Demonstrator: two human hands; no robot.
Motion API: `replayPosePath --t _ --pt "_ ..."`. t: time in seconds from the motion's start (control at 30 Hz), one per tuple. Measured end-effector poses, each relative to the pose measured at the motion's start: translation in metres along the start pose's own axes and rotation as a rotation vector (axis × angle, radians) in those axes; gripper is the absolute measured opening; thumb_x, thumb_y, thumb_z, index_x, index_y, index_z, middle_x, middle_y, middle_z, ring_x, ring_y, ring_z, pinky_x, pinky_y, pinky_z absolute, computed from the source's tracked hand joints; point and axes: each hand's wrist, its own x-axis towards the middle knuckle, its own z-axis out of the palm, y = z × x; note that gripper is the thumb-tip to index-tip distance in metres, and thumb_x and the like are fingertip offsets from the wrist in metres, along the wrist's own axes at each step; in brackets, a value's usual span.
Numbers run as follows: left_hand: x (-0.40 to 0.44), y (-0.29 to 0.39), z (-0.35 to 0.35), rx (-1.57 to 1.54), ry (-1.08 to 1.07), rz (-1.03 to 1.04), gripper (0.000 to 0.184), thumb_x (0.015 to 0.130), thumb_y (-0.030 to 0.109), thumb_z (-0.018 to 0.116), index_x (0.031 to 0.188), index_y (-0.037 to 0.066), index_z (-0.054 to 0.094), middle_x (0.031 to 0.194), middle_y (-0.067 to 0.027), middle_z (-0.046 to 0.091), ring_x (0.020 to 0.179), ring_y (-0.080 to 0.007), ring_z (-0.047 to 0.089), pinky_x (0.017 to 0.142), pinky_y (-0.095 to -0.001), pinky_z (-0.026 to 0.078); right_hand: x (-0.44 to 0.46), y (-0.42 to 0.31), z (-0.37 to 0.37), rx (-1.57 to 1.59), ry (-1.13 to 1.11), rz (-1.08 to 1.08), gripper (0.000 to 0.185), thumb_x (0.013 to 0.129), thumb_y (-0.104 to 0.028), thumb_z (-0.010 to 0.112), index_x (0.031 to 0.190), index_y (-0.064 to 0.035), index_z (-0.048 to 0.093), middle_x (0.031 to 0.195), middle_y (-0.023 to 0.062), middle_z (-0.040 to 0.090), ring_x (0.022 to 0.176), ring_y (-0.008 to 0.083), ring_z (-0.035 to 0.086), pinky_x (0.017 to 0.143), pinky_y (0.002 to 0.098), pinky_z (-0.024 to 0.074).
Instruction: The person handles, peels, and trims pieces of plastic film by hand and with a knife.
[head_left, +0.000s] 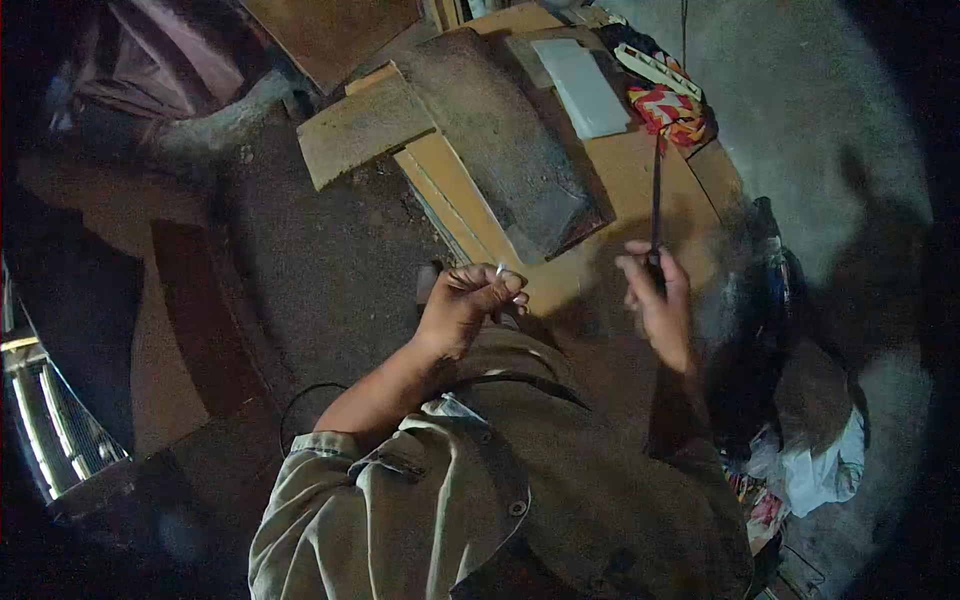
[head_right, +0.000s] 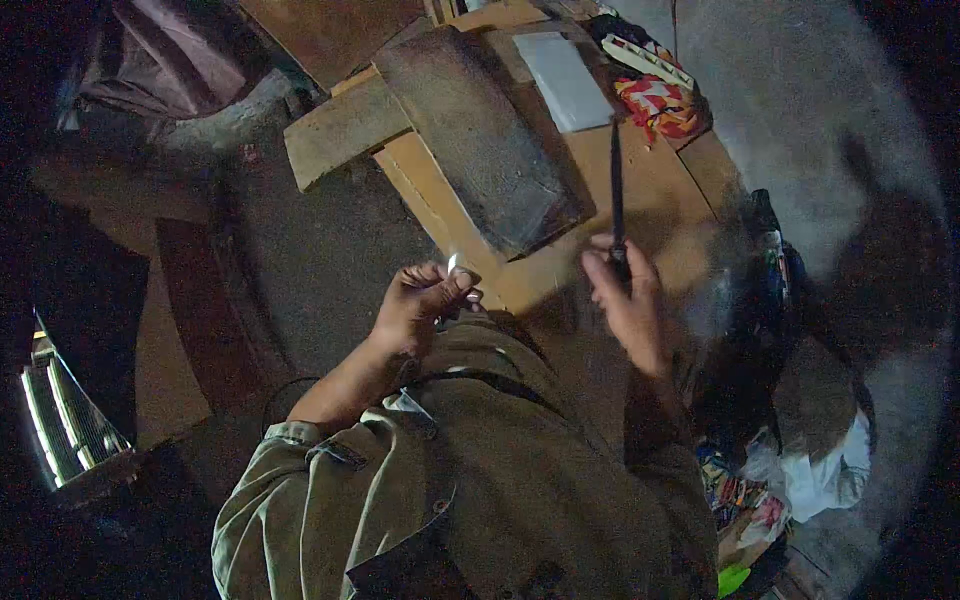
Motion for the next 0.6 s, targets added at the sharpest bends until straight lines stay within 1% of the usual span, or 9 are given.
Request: replayPosePath --t 0.03,0.07,0.13,0.2,0.33,0.37,0.43,0.47,0.6 --pt "0.003 -0.001 0.003 -0.001 -0.005 -0.001 0.013 0.087 0.013 0.064 0.086 0.001 0.064 0.079 -0.0072 0.067 0.072 -0.0153 0.063 0.067 -0.0289 0.049 -0.003 0.010 0.012 0.219 -0.064 0.072 0.036 0.085 -0.032 0.064 0.108 -0.0041 0.059 0.084 0.0030 0.060 0.059 0.0072 0.050 0.051 0.0238 0.0423" --pt "0.007 -0.002 0.004 0.035 -0.028 -0.015 0.013 0.088 0.014 0.064 0.085 0.001 0.064 0.080 -0.0073 0.067 0.072 -0.0149 0.063 0.067 -0.0288 0.049 -0.005 0.020 0.022 0.368 -0.173 0.173 0.037 0.085 -0.028 0.065 0.112 -0.0050 0.055 0.082 0.0030 0.057 0.058 0.0085 0.051 0.050 0.0236 0.0416" --pt "0.012 -0.007 0.007 0.073 -0.051 -0.025 0.014 0.088 0.015 0.064 0.085 0.001 0.064 0.081 -0.0073 0.067 0.072 -0.0145 0.063 0.067 -0.0287 0.049 -0.012 0.023 0.047 0.624 -0.273 0.161 0.047 0.082 -0.024 0.068 0.119 -0.0048 0.045 0.078 0.0021 0.052 0.056 0.0110 0.050 0.050 0.0276 0.0405" --pt "0.016 -0.018 0.005 0.089 -0.071 -0.082 0.014 0.089 0.015 0.063 0.086 0.002 0.064 0.082 -0.0067 0.067 0.073 -0.0137 0.063 0.067 -0.0281 0.049 -0.011 0.030 0.058 0.702 -0.276 0.274 0.046 0.081 -0.023 0.068 0.117 -0.0044 0.046 0.085 0.0024 0.052 0.056 0.0120 0.049 0.053 0.0280 0.0404" --pt "0.021 -0.032 0.002 0.065 -0.002 -0.163 0.015 0.089 0.014 0.063 0.090 0.000 0.064 0.083 -0.0074 0.066 0.076 -0.0155 0.063 0.068 -0.0277 0.050 0.001 0.030 0.068 0.514 -0.131 0.053 0.045 0.079 -0.022 0.069 0.114 -0.0048 0.046 0.081 0.0020 0.052 0.056 0.0120 0.049 0.054 0.0271 0.0399" --pt "0.022 -0.037 0.001 0.044 -0.004 -0.105 0.022 0.089 0.012 0.061 0.104 -0.004 0.060 0.091 -0.0113 0.065 0.083 -0.0179 0.063 0.072 -0.0275 0.050 0.009 0.029 0.067 0.463 -0.085 0.056 0.045 0.078 -0.021 0.070 0.113 -0.0048 0.046 0.077 0.0013 0.052 0.055 0.0118 0.048 0.052 0.0270 0.0394" --pt "0.024 -0.039 -0.008 0.111 -0.032 -0.096 0.031 0.089 0.017 0.061 0.113 -0.003 0.056 0.099 -0.0133 0.064 0.088 -0.0202 0.063 0.075 -0.0291 0.050 0.033 0.038 0.065 0.488 -0.050 0.019 0.045 0.074 -0.016 0.073 0.108 -0.0048 0.046 0.069 0.0001 0.050 0.050 0.0110 0.046 0.047 0.0262 0.0377" --pt "0.024 -0.038 -0.011 0.177 -0.059 -0.090 0.041 0.090 0.022 0.060 0.122 -0.002 0.051 0.108 -0.0153 0.063 0.093 -0.0225 0.063 0.078 -0.0307 0.050 0.047 0.044 0.062 0.477 -0.048 0.055 0.040 0.075 -0.014 0.072 0.106 -0.0039 0.049 0.077 0.0033 0.050 0.053 0.0110 0.047 0.048 0.0270 0.0383" --pt "0.024 -0.035 -0.012 0.243 0.032 -0.192 0.049 0.090 0.025 0.059 0.128 -0.002 0.045 0.114 -0.0154 0.061 0.101 -0.0245 0.061 0.083 -0.0326 0.048 0.094 0.062 0.061 0.206 0.000 0.118 0.036 0.073 -0.014 0.073 0.101 -0.0045 0.052 0.078 0.0038 0.055 0.055 0.0121 0.051 0.049 0.0270 0.0414"
